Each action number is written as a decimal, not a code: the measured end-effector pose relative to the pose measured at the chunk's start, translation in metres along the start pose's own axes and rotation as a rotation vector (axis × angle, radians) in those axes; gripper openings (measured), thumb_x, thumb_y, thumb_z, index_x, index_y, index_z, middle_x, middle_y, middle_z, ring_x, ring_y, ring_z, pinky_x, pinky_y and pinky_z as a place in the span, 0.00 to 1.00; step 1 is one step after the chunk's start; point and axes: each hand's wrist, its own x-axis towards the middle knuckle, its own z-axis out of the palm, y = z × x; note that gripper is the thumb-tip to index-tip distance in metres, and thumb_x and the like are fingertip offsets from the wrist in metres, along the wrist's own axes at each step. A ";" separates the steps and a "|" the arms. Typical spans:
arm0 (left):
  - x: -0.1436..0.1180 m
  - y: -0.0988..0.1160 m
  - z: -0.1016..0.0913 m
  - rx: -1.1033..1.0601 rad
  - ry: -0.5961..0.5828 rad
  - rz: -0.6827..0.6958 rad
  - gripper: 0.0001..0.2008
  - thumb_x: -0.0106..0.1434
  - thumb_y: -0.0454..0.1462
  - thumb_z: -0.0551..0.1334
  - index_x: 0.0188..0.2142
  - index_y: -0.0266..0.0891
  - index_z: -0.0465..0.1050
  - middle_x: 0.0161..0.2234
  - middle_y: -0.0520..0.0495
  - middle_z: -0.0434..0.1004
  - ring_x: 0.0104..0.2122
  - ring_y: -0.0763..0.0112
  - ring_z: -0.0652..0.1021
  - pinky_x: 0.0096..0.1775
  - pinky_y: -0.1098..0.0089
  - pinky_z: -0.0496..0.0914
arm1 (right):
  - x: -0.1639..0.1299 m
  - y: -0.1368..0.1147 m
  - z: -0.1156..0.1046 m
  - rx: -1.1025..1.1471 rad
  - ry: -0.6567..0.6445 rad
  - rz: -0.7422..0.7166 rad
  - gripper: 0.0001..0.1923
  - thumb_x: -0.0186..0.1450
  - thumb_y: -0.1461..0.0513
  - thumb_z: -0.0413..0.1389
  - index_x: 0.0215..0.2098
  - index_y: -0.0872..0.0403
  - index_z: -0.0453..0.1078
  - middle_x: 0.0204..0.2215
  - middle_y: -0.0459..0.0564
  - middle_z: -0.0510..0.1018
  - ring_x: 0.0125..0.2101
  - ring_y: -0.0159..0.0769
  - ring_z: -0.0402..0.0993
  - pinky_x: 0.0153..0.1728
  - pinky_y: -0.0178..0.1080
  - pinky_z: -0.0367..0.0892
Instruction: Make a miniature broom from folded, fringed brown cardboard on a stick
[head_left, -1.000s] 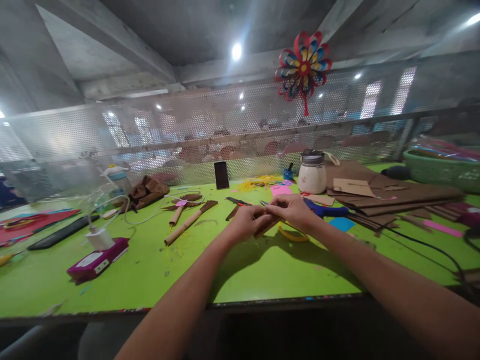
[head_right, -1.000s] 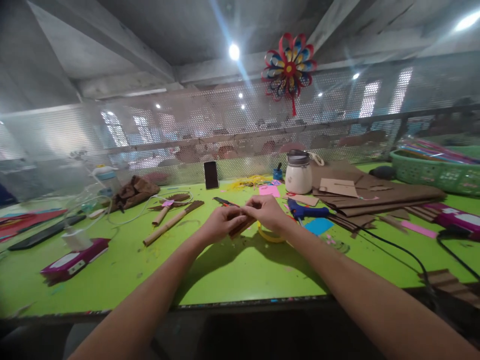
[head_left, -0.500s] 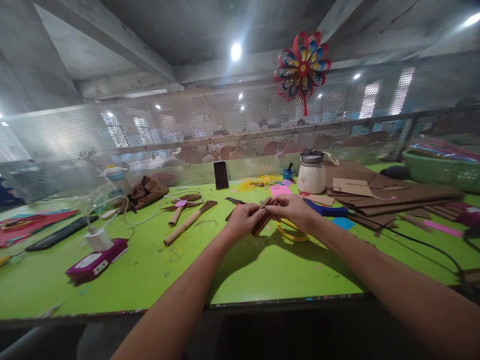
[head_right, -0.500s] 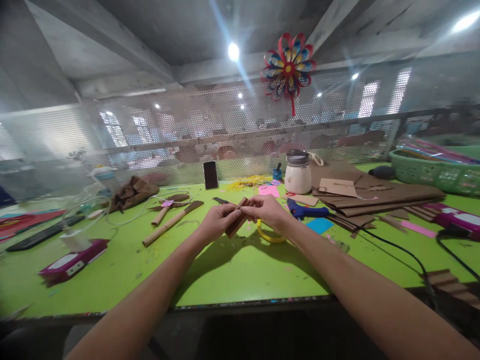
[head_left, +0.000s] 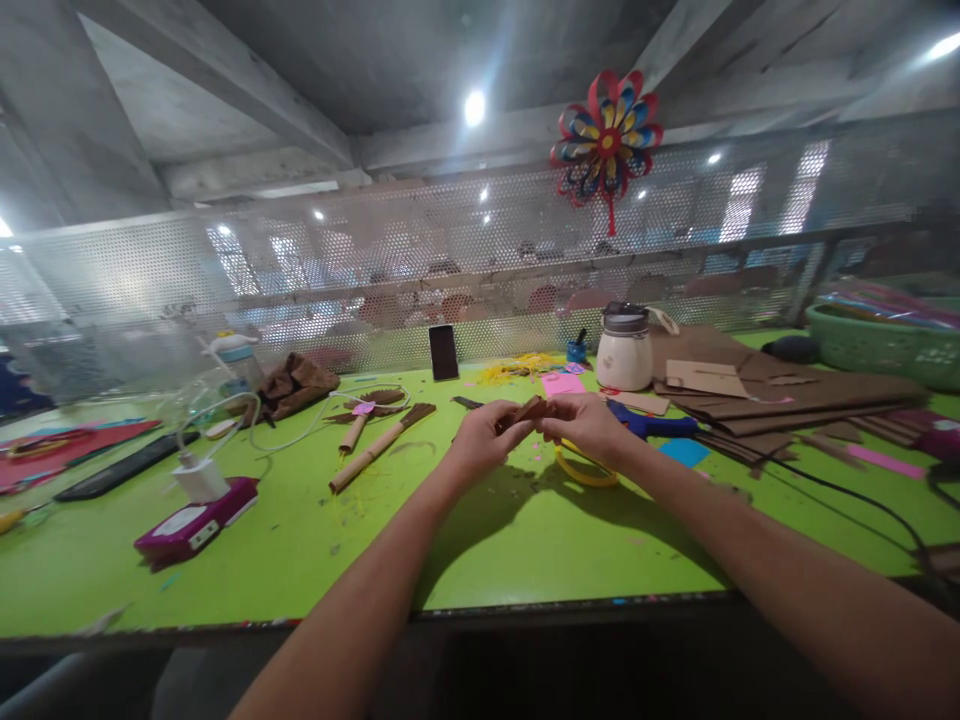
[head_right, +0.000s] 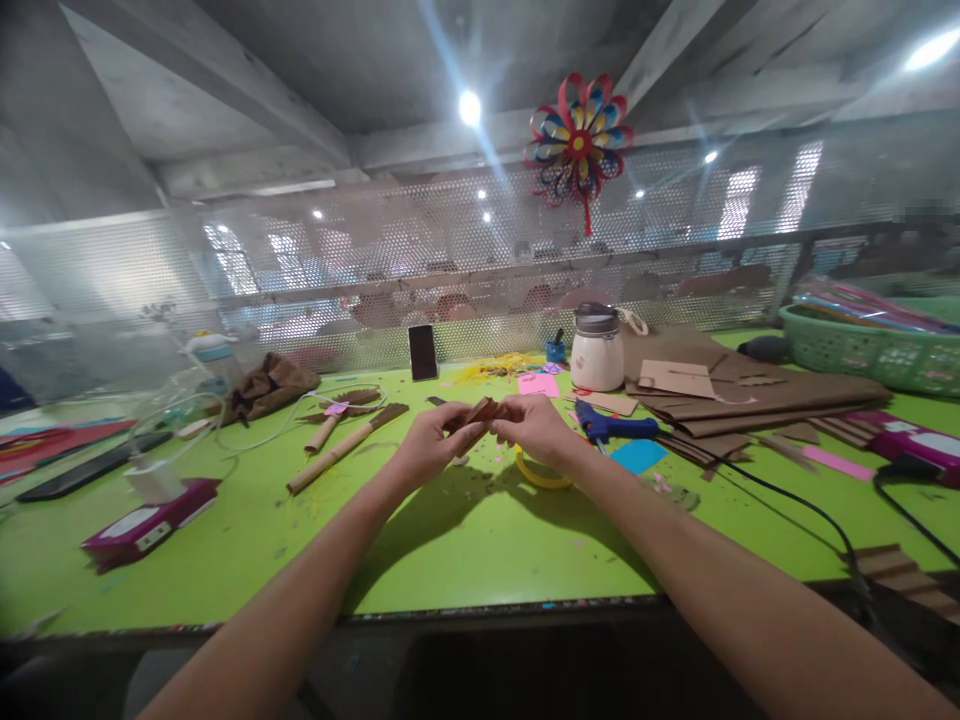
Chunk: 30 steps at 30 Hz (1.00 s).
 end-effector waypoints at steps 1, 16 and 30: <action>0.000 0.000 0.000 -0.001 0.025 0.011 0.15 0.60 0.43 0.61 0.41 0.35 0.75 0.32 0.46 0.77 0.28 0.73 0.72 0.30 0.72 0.65 | 0.000 -0.001 0.001 0.008 0.010 -0.005 0.12 0.55 0.55 0.61 0.29 0.57 0.73 0.18 0.45 0.74 0.20 0.30 0.69 0.24 0.35 0.64; 0.000 -0.003 -0.003 0.104 0.249 0.195 0.04 0.60 0.34 0.62 0.33 0.36 0.76 0.29 0.47 0.75 0.29 0.72 0.73 0.32 0.71 0.67 | 0.004 0.015 0.003 0.057 -0.010 -0.048 0.13 0.54 0.57 0.61 0.34 0.57 0.76 0.26 0.48 0.78 0.27 0.33 0.72 0.30 0.36 0.68; -0.001 0.004 -0.002 0.004 0.244 0.393 0.05 0.61 0.33 0.61 0.34 0.38 0.76 0.35 0.44 0.73 0.36 0.70 0.74 0.35 0.70 0.71 | -0.004 -0.006 0.003 -0.059 0.037 -0.118 0.09 0.54 0.57 0.61 0.29 0.55 0.76 0.19 0.45 0.75 0.20 0.30 0.68 0.23 0.34 0.65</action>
